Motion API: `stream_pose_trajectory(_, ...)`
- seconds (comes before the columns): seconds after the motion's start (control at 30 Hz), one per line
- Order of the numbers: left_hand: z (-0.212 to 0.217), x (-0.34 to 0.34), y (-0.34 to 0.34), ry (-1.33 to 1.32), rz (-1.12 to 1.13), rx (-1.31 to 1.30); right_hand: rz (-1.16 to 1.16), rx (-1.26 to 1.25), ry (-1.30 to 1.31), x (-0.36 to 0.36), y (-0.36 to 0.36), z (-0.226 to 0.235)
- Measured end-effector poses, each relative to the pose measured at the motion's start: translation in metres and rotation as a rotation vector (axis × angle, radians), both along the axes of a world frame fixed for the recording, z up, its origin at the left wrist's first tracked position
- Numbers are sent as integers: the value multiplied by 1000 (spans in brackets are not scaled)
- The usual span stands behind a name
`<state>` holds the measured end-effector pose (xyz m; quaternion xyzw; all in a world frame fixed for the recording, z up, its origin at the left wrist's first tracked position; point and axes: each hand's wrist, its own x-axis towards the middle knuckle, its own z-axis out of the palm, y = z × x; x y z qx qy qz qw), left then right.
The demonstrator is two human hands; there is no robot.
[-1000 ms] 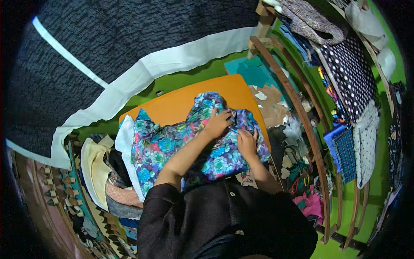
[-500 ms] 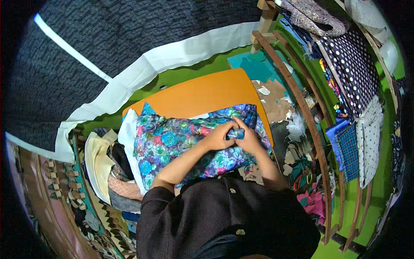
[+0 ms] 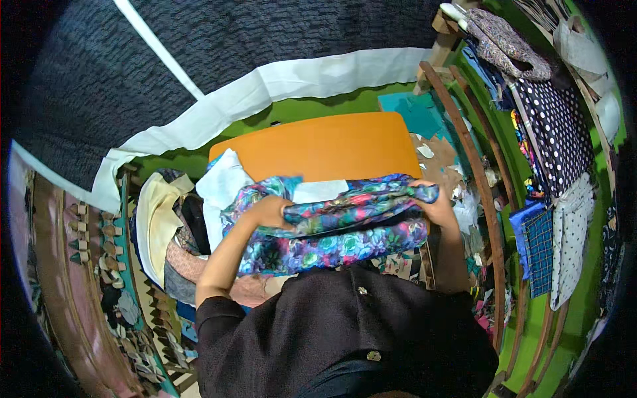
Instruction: Folding pieces of floral and patterned fabric on a table.
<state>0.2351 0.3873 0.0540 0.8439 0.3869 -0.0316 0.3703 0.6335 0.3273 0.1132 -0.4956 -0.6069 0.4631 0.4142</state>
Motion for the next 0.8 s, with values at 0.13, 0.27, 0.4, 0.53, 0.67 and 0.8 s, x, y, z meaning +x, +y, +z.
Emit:
stream_pose_trajectory(0.13, 6, -54, -14, 154, 32, 167, -150, 62, 84, 9, 15, 12)
stream_pose_trajectory(0.27, 13, -98, -13, 303, 149, 258, -91, 213, -42, 7, 50, 22)
stream_pose_trajectory(0.4, 36, -132, 20, 66, 307, -253, -13, -100, -216, -14, 103, 64)
stream_pose_trajectory(0.53, 46, -151, 70, -38, 492, -453, 223, 19, -945, -1, 179, 31)
stream_pose_trajectory(0.67, 39, -140, 123, 663, 313, -67, 281, -16, -1333, -46, 220, 21)
stream_pose_trajectory(0.8, 57, -90, 211, 595, 682, 142, -17, -209, -982, -26, 286, -25)
